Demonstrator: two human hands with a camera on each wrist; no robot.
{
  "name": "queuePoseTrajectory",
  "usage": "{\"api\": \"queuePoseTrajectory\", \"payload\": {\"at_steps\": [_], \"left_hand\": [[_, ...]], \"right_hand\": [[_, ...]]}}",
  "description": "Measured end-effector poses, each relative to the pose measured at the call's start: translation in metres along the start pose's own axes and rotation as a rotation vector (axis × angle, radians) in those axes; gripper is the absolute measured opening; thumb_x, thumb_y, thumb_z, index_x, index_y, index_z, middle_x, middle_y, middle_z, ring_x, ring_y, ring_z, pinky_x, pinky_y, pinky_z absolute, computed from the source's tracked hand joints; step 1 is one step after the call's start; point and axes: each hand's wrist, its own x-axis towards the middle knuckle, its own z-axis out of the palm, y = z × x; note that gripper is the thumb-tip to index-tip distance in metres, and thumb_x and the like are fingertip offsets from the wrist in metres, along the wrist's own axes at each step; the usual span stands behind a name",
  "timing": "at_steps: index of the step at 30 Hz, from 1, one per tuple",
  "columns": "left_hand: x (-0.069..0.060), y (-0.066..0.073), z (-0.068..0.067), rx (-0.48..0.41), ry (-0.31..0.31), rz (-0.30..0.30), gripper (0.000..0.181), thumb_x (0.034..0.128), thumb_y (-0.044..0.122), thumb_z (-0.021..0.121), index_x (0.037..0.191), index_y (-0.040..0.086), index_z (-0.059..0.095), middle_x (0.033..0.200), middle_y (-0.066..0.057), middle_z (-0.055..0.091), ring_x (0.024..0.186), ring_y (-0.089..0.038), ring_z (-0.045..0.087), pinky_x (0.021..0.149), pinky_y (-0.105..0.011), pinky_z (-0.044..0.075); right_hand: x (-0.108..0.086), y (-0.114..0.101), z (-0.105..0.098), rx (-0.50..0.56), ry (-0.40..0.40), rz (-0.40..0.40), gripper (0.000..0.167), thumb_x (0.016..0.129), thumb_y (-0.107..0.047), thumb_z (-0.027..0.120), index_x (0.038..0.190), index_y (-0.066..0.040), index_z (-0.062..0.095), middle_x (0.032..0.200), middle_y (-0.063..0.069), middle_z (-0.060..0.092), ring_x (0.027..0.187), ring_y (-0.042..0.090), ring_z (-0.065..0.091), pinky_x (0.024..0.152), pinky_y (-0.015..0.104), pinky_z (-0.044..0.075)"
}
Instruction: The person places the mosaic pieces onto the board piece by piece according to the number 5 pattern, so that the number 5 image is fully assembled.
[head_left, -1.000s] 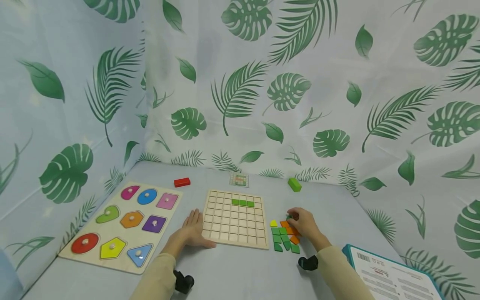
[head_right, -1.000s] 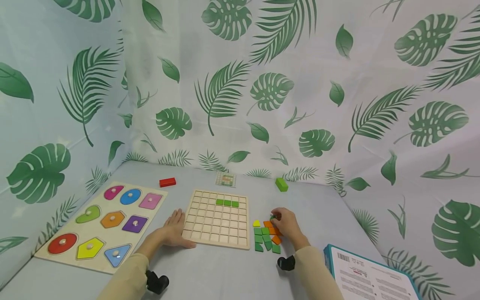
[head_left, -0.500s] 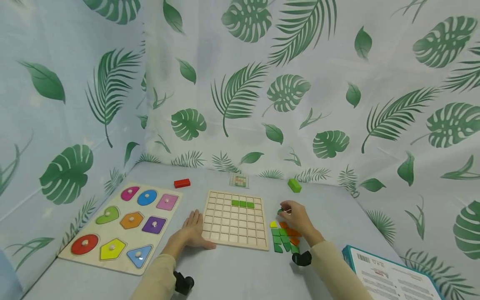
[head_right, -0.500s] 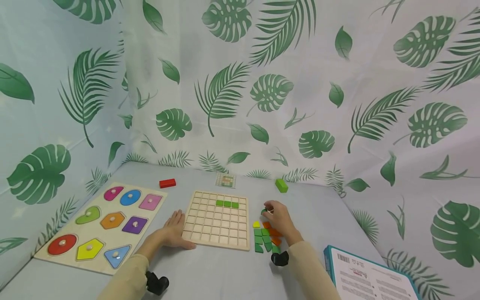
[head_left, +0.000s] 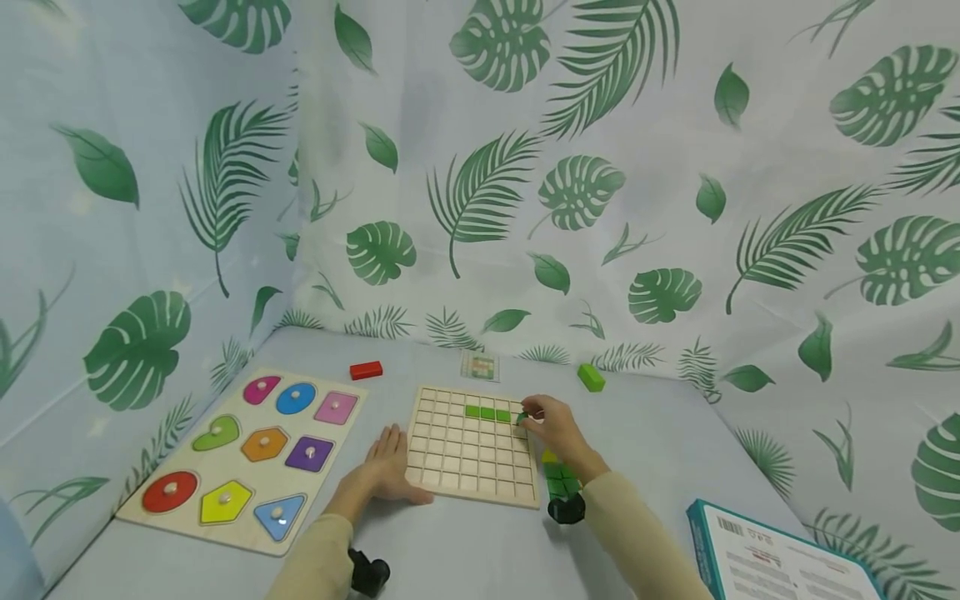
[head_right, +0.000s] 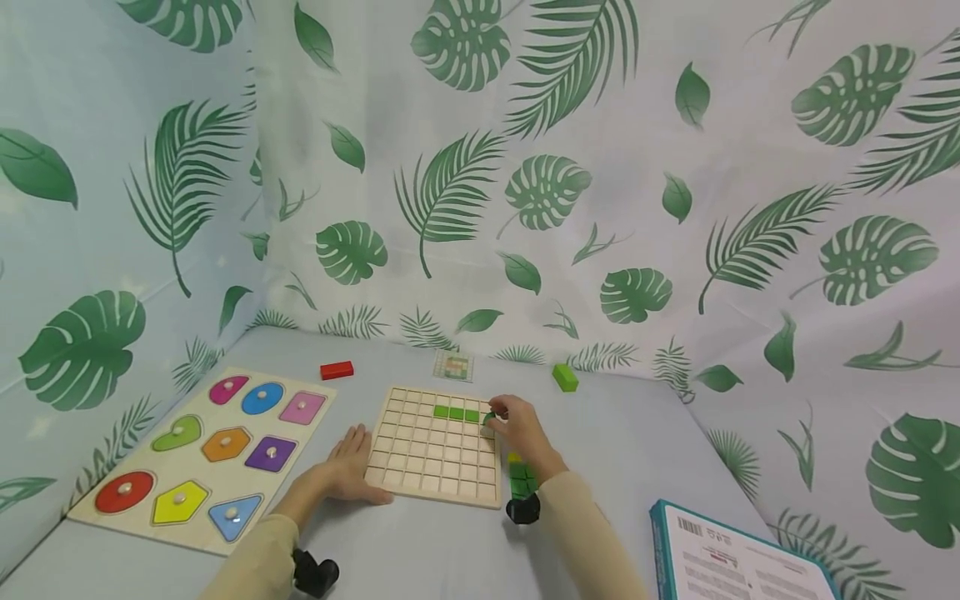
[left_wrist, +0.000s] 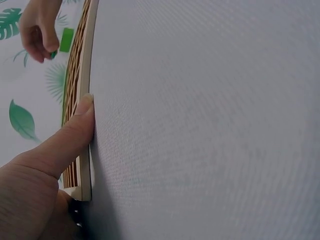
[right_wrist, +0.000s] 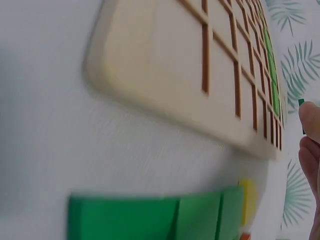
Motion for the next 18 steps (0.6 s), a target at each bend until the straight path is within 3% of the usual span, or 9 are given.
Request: {"api": "queuePoseTrajectory", "payload": {"at_steps": [6,10,18], "left_hand": [[0.005,-0.005,0.005,0.005,0.023,0.014,0.119,0.0700,0.052,0.077,0.144,-0.014,0.012,0.152,-0.031,0.005,0.141,-0.040,0.000,0.113,-0.048,0.004],[0.001,-0.002,0.000,0.005,0.009,0.017,0.118,0.0694,0.051,0.078,0.143,-0.015,0.013,0.151,-0.031,0.006,0.141,-0.041,0.001,0.113,-0.049,0.005],[-0.004,0.002,-0.005,0.002,0.035,0.029,0.113,0.0692,0.045,0.080,0.142,-0.015,0.018,0.150,-0.032,0.011,0.140,-0.043,0.005,0.113,-0.050,0.009]], "right_hand": [[0.017,-0.014,0.017,0.037,-0.022,-0.050,0.030,0.077,0.001,0.075,0.104,0.005,0.064,0.094,0.011,0.065,0.086,0.023,0.063,0.074,0.030,0.054],[0.025,-0.024,0.026,0.069,-0.044,-0.088,0.030,0.077,0.001,0.075,0.104,0.007,0.063,0.095,0.013,0.065,0.087,0.026,0.063,0.075,0.032,0.054],[0.036,-0.034,0.044,0.098,-0.059,-0.113,0.032,0.079,0.000,0.074,0.107,0.008,0.061,0.097,0.017,0.064,0.090,0.028,0.062,0.078,0.035,0.053]]}}
